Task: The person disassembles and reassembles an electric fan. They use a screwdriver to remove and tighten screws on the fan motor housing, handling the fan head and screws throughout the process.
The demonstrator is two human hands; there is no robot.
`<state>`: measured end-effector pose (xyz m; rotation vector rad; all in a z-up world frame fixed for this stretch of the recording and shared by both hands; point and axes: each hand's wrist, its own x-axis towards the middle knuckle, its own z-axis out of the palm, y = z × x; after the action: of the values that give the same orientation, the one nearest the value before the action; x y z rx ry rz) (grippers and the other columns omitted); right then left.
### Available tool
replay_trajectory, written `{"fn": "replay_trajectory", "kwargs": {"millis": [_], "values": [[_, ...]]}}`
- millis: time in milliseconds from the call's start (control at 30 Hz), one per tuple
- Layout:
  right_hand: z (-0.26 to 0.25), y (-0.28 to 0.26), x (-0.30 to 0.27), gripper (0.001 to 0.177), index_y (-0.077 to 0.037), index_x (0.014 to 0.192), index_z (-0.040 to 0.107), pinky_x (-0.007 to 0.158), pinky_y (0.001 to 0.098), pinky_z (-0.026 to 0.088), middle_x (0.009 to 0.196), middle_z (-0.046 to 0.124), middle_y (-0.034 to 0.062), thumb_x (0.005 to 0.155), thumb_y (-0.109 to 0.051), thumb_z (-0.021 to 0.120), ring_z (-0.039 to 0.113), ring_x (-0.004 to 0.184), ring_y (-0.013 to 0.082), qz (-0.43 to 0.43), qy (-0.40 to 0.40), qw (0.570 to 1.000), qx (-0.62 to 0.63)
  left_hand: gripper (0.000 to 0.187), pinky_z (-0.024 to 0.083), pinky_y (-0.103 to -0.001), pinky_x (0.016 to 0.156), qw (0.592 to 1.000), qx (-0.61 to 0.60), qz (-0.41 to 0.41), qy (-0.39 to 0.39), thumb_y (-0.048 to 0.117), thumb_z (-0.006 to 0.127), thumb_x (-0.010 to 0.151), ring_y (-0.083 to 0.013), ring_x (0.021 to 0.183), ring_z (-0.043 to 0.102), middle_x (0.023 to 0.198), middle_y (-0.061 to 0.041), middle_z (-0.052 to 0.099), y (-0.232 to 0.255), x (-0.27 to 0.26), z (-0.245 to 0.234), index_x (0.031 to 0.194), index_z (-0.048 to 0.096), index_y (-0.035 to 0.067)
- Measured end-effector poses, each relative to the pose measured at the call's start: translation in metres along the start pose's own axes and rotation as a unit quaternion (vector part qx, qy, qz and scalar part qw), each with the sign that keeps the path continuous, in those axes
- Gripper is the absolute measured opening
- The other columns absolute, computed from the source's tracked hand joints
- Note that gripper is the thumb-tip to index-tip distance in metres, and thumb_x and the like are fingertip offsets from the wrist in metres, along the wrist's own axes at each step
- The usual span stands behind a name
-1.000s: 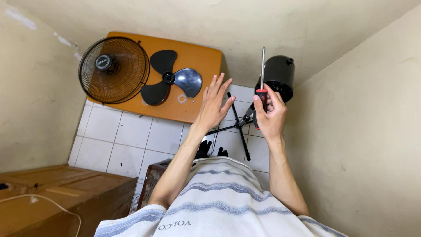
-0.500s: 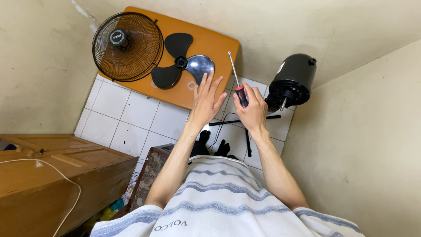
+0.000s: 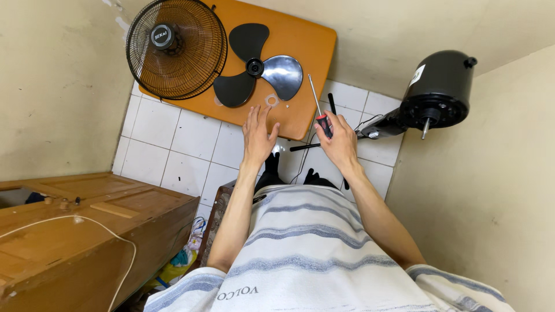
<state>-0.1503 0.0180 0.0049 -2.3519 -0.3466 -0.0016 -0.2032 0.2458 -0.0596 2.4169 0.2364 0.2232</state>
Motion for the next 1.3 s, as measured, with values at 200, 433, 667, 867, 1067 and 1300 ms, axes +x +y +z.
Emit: {"fn": "replay_trajectory", "kwargs": {"millis": [200, 433, 667, 867, 1067, 1300], "values": [[0.056, 0.025, 0.009, 0.040, -0.003, 0.127, 0.067, 0.075, 0.0373, 0.056, 0.100, 0.071, 0.0138, 0.093, -0.021, 0.077, 0.067, 0.079, 0.0254, 0.039, -0.023, 0.998, 0.042, 0.054, 0.036, -0.055, 0.110, 1.000, 0.002, -0.011, -0.001, 0.018, 0.076, 0.089, -0.0396, 0.137, 0.046, 0.140, -0.020, 0.053, -0.037, 0.002, 0.010, 0.138, 0.057, 0.007], [0.122, 0.069, 0.012, 0.042, 0.000, 0.127, 0.065, 0.074, 0.0327, 0.058, 0.102, 0.076, 0.0126, 0.092, -0.020, 0.076, 0.071, 0.082, 0.0200, 0.138, -0.063, 0.981, 0.124, 0.048, 0.044, -0.048, 0.100, 0.996, 0.009, -0.052, -0.067, 0.015, 0.075, 0.086, -0.0328, 0.126, 0.054, 0.129, -0.011, 0.062, -0.077, 0.014, 0.037, 0.132, 0.064, 0.009], [0.183, 0.120, 0.014, 0.043, 0.000, 0.127, 0.066, 0.072, 0.0328, 0.058, 0.100, 0.076, 0.0122, 0.091, -0.020, 0.077, 0.072, 0.085, 0.0203, 0.169, -0.070, 0.974, 0.137, 0.041, 0.046, -0.048, 0.094, 0.993, 0.021, -0.054, -0.100, 0.018, 0.075, 0.088, -0.0331, 0.116, 0.058, 0.119, -0.012, 0.065, -0.120, 0.047, 0.104, 0.127, 0.067, 0.008], [0.208, 0.158, 0.011, 0.043, 0.000, 0.129, 0.065, 0.073, 0.0313, 0.060, 0.105, 0.076, 0.0115, 0.091, -0.019, 0.075, 0.072, 0.088, 0.0174, 0.229, -0.068, 0.953, 0.186, 0.034, 0.043, -0.046, 0.091, 0.996, 0.036, -0.030, -0.076, 0.019, 0.077, 0.088, -0.0308, 0.110, 0.057, 0.114, -0.010, 0.066, -0.145, 0.073, 0.174, 0.121, 0.072, 0.009], [0.207, 0.175, -0.002, 0.042, 0.001, 0.130, 0.064, 0.074, 0.0305, 0.061, 0.106, 0.075, 0.0112, 0.093, -0.017, 0.074, 0.071, 0.090, 0.0165, 0.273, -0.071, 0.937, 0.208, 0.027, 0.042, -0.046, 0.093, 0.997, 0.075, -0.006, -0.036, 0.022, 0.079, 0.086, -0.0299, 0.110, 0.056, 0.113, -0.009, 0.066, -0.153, 0.084, 0.222, 0.109, 0.074, 0.008], [0.186, 0.192, -0.016, 0.044, 0.001, 0.130, 0.064, 0.072, 0.0296, 0.061, 0.107, 0.075, 0.0111, 0.092, -0.016, 0.074, 0.070, 0.091, 0.0160, 0.294, -0.078, 0.932, 0.197, 0.016, 0.040, -0.046, 0.092, 0.996, 0.079, -0.024, -0.038, 0.021, 0.077, 0.089, -0.0282, 0.108, 0.056, 0.110, -0.006, 0.068, -0.150, 0.091, 0.240, 0.100, 0.076, 0.009]]}}
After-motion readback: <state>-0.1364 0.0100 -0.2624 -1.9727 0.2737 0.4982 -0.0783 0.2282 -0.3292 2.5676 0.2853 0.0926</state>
